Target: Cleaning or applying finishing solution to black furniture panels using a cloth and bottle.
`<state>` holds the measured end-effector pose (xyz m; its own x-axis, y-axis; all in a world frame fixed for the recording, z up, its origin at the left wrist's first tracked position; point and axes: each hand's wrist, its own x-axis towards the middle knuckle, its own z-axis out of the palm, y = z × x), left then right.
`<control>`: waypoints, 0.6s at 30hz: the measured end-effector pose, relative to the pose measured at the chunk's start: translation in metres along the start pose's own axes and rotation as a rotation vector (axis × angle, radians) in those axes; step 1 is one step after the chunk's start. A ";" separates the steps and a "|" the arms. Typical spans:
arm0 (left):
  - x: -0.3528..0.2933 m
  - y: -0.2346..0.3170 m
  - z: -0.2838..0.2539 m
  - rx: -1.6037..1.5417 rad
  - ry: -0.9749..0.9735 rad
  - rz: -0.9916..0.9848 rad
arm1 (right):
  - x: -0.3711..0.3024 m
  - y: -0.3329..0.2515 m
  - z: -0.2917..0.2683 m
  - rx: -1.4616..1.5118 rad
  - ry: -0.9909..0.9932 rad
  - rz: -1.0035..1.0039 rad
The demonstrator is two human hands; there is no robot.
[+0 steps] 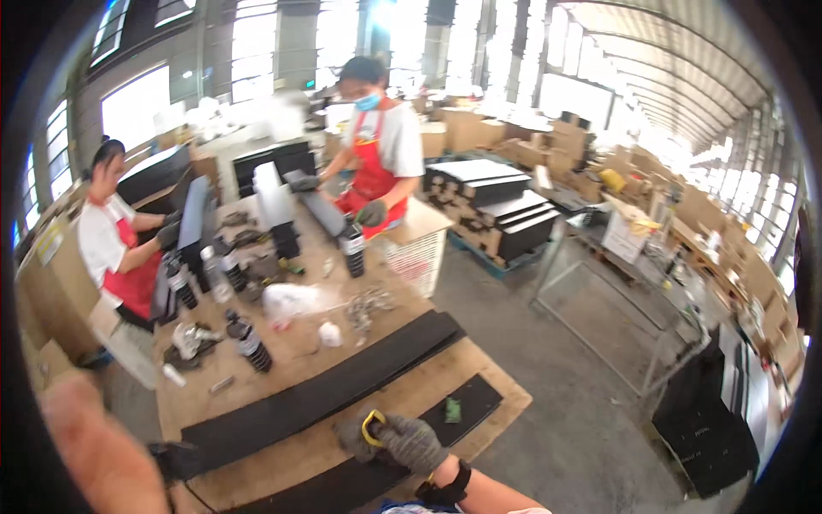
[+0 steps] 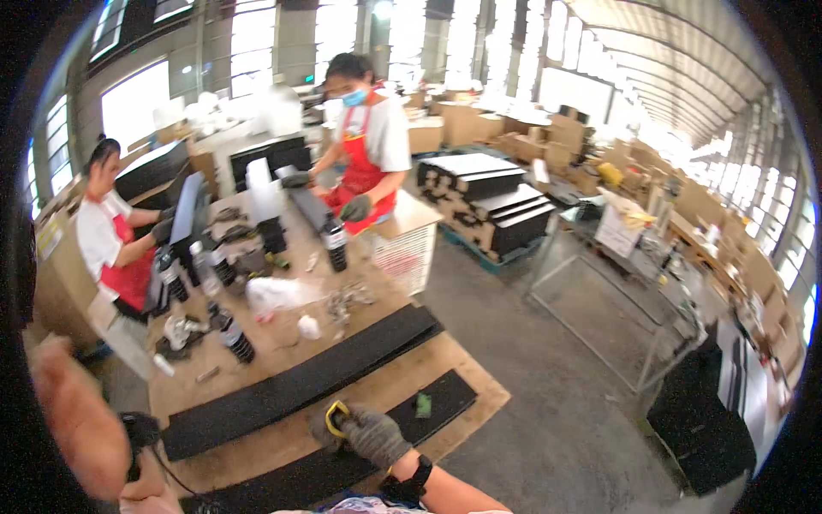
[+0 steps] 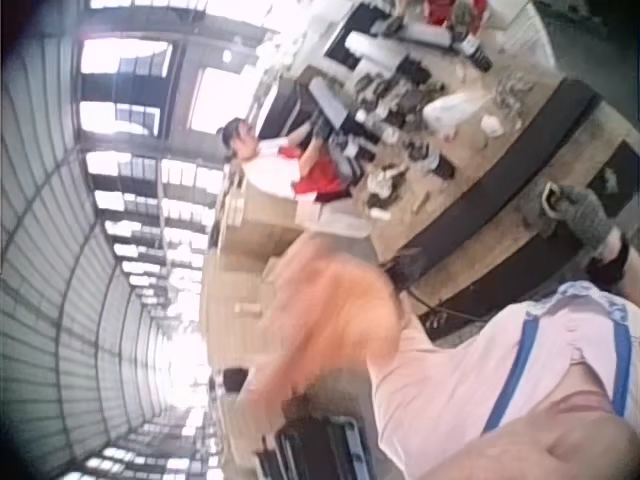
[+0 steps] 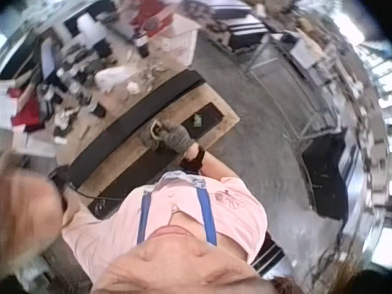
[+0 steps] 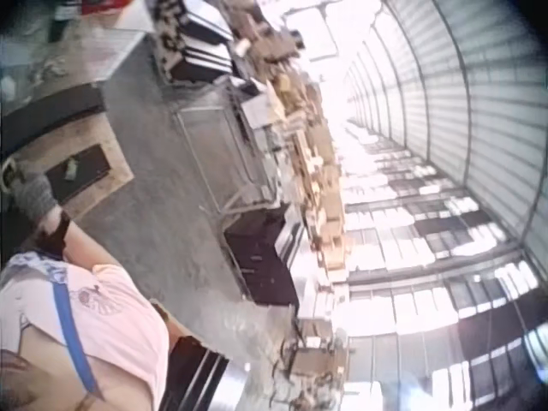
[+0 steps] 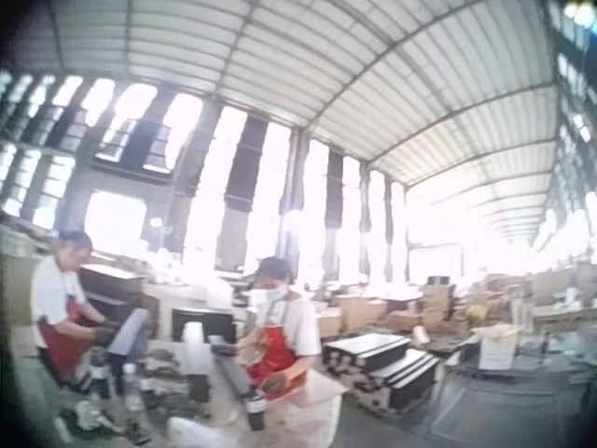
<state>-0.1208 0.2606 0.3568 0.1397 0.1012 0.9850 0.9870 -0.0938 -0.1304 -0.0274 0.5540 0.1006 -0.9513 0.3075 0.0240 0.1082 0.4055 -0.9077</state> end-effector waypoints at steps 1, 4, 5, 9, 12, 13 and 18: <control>-0.036 -0.003 -0.029 0.113 -0.113 -0.333 | 0.009 -0.008 0.002 0.111 0.014 -0.016; -0.061 -0.002 0.051 -0.430 -0.318 -1.008 | 0.019 -0.009 0.003 0.193 0.004 0.062; -0.084 0.001 0.058 -0.544 -0.258 -1.190 | 0.030 -0.017 0.005 0.194 -0.035 0.022; -0.170 0.027 0.077 -0.760 -0.191 -1.439 | 0.049 -0.021 0.052 -0.201 -0.205 -0.366; -0.188 0.041 0.087 -0.401 -0.439 -1.214 | 0.046 -0.009 0.063 -0.284 -0.242 -0.462; -0.197 0.049 0.090 -0.393 -0.388 -1.133 | 0.045 0.000 0.066 -0.244 -0.263 -0.463; -0.204 0.071 0.091 -0.113 -0.402 -1.091 | 0.041 0.046 0.095 -0.169 -0.521 -0.542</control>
<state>-0.0720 0.3238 0.1360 -0.7431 0.4865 0.4594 0.5894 0.1508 0.7936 -0.0886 0.5037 0.0197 -0.8923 -0.4002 0.2088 -0.4094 0.5229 -0.7476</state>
